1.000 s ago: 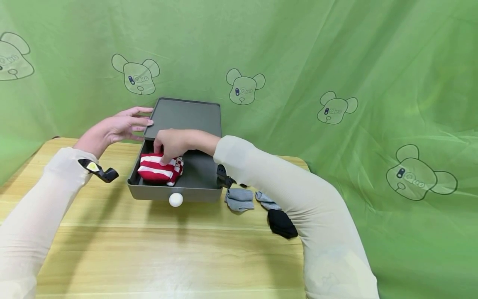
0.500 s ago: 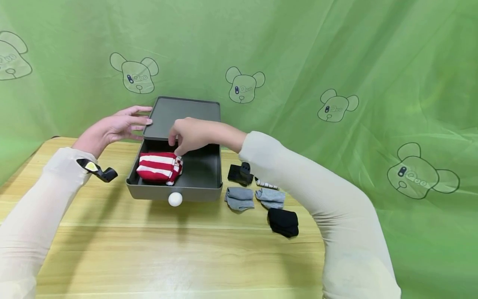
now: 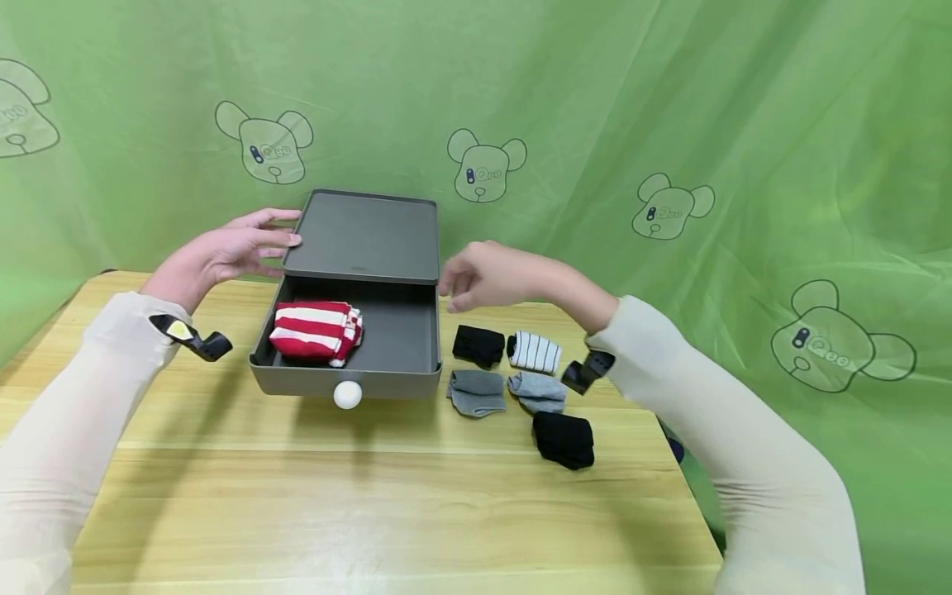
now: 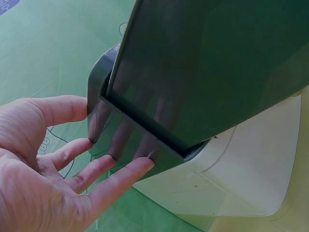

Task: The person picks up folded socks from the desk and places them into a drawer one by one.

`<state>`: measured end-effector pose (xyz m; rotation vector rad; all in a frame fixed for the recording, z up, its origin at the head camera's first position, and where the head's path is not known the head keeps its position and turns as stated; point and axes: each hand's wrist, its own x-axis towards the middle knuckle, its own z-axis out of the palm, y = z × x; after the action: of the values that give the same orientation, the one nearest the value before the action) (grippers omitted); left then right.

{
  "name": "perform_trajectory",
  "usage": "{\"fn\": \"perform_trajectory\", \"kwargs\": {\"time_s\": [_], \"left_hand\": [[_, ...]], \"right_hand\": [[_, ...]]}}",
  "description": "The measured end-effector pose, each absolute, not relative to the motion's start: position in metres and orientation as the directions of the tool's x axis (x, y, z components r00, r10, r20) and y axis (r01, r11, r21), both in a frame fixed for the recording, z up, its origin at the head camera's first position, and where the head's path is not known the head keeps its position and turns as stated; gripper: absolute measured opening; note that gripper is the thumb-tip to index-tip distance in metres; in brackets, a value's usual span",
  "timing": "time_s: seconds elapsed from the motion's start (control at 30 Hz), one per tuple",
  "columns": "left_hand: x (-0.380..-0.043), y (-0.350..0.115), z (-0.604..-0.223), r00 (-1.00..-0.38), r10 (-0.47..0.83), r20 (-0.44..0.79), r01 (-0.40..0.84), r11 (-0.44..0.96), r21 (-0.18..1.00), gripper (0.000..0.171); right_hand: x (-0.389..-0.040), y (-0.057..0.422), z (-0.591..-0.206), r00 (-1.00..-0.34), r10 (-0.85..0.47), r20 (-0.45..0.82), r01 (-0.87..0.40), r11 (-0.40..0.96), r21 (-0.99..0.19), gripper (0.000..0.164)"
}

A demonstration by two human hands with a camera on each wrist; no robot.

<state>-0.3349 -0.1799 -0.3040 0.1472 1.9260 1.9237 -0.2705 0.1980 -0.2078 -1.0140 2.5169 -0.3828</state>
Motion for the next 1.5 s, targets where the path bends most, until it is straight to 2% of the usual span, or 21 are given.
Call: {"fn": "perform_trajectory", "kwargs": {"time_s": [0.27, 0.47, 0.67, 0.93, 1.2, 1.5], "left_hand": [[-0.335, -0.182, -0.303, -0.909, 0.352, -0.222, -0.222, 0.039, 0.974, 0.077], [-0.334, -0.183, -0.304, -0.904, 0.365, -0.222, -0.224, 0.037, 0.974, 0.078], [-0.335, -0.184, -0.303, -0.905, 0.359, -0.227, -0.228, 0.039, 0.973, 0.078], [-0.334, -0.186, -0.3, -0.907, 0.351, -0.232, -0.229, 0.051, 0.972, 0.078], [-0.335, -0.185, -0.299, -0.905, 0.352, -0.237, -0.24, 0.036, 0.97, 0.078], [-0.335, -0.183, -0.296, -0.9, 0.363, -0.242, -0.242, 0.047, 0.969, 0.077]], "right_hand": [[-0.263, 0.259, -0.23, -0.692, -0.666, -0.278, -0.542, 0.734, -0.41, 0.028], [-0.263, 0.3, -0.259, -0.726, -0.606, -0.325, -0.447, 0.775, -0.448, 0.03], [-0.262, 0.33, -0.291, -0.721, -0.594, -0.356, -0.392, 0.774, -0.498, 0.029], [-0.26, 0.354, -0.332, -0.707, -0.588, -0.393, -0.33, 0.766, -0.552, 0.035], [-0.263, 0.368, -0.366, -0.683, -0.61, -0.402, -0.36, 0.76, -0.542, 0.037], [-0.262, 0.373, -0.372, -0.693, -0.594, -0.408, -0.372, 0.78, -0.503, 0.032]]}}
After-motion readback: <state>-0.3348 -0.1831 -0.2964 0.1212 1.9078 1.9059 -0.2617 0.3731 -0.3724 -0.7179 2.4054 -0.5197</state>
